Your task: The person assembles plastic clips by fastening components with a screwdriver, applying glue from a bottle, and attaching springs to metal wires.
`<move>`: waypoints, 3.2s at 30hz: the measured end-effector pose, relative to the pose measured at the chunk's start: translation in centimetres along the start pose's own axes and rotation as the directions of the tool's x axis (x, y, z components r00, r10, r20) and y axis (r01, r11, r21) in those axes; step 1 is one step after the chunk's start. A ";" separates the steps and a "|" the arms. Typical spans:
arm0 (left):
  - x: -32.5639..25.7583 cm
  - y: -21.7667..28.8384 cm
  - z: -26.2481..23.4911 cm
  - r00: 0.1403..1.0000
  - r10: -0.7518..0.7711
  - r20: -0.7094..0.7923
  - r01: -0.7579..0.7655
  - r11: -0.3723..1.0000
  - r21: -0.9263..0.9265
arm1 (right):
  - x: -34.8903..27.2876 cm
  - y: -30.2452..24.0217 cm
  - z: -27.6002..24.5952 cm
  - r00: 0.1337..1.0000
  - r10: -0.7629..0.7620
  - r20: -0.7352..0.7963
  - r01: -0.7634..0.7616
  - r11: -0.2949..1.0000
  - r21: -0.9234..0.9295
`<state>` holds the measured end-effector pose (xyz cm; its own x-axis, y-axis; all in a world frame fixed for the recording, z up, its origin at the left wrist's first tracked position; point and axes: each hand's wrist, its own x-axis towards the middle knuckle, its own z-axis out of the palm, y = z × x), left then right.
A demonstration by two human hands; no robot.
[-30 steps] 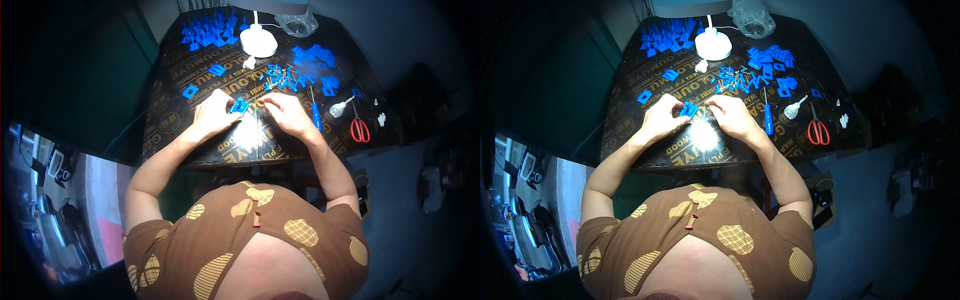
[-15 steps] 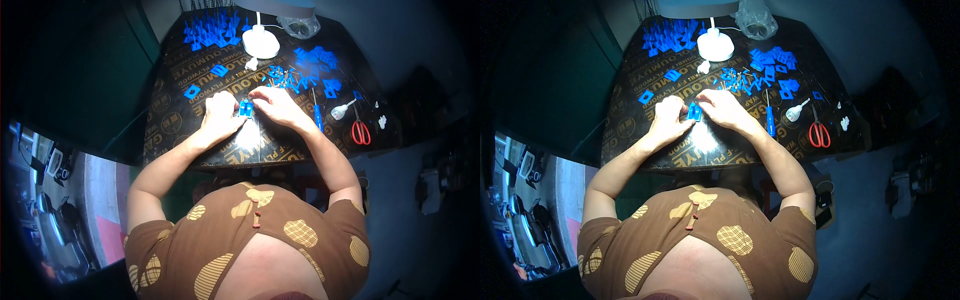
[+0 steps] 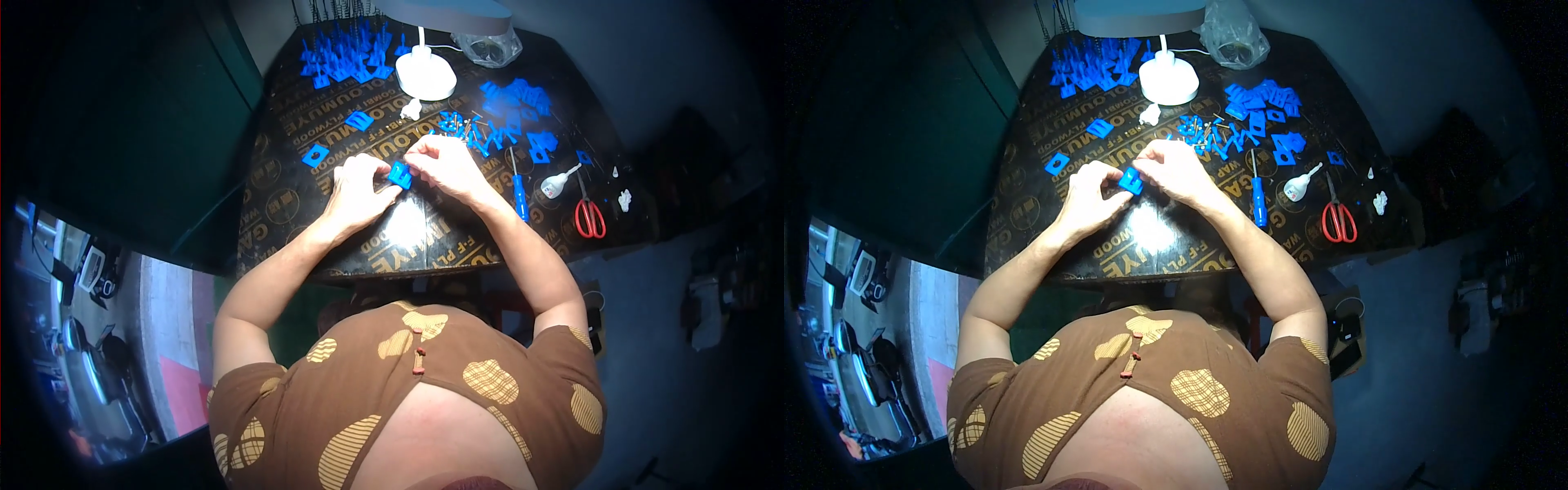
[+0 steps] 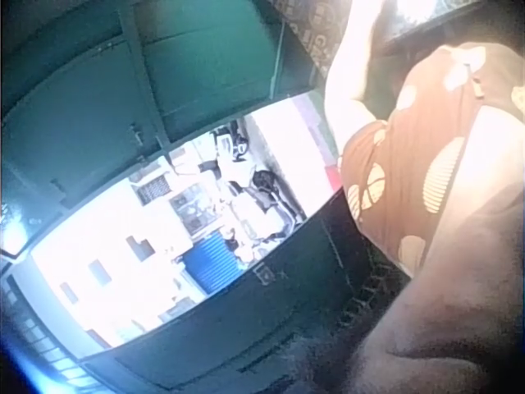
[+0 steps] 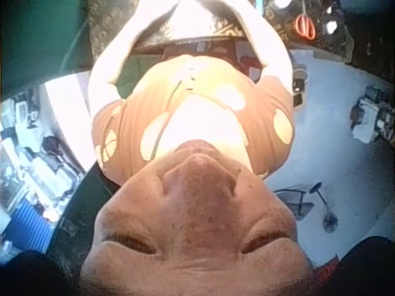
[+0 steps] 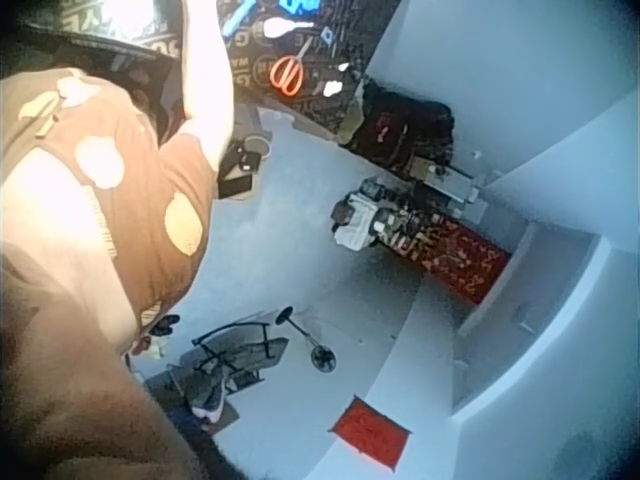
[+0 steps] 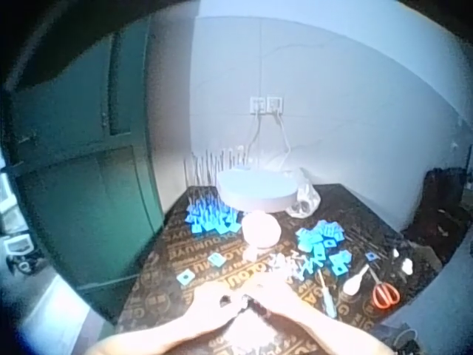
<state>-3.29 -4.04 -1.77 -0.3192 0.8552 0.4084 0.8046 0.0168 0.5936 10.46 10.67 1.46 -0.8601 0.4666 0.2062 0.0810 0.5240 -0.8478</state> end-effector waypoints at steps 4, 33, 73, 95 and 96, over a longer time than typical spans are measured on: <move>0.3 0.4 -0.2 0.997 -0.079 0.013 0.080 0.990 -0.119 | -0.1 0.7 0.1 0.994 0.106 0.000 -0.100 0.937 0.334; 0.3 0.3 -0.8 0.967 0.250 0.037 -0.253 0.954 0.162 | 0.1 1.5 2.1 0.996 -0.081 -0.022 0.083 0.992 0.100; 2.2 10.8 2.6 0.882 0.465 0.071 -0.464 0.885 -0.041 | -12.2 12.1 -26.1 0.756 0.049 -0.653 -0.463 0.744 -0.481; 2.2 7.2 5.0 0.888 0.458 0.049 -0.448 0.883 -0.137 | -7.0 13.5 -25.8 0.832 0.251 -0.495 -0.548 0.231 -0.804; 2.2 7.2 5.0 0.888 0.458 0.049 -0.448 0.883 -0.137 | -6.9 13.3 -25.9 0.825 0.282 -0.489 -0.552 0.223 -0.803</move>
<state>4.32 0.57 -0.09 0.1093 0.7921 0.6005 0.7850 -0.4394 0.4367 30.50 32.87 1.38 -0.4409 0.8814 0.1697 0.8975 0.4318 0.0894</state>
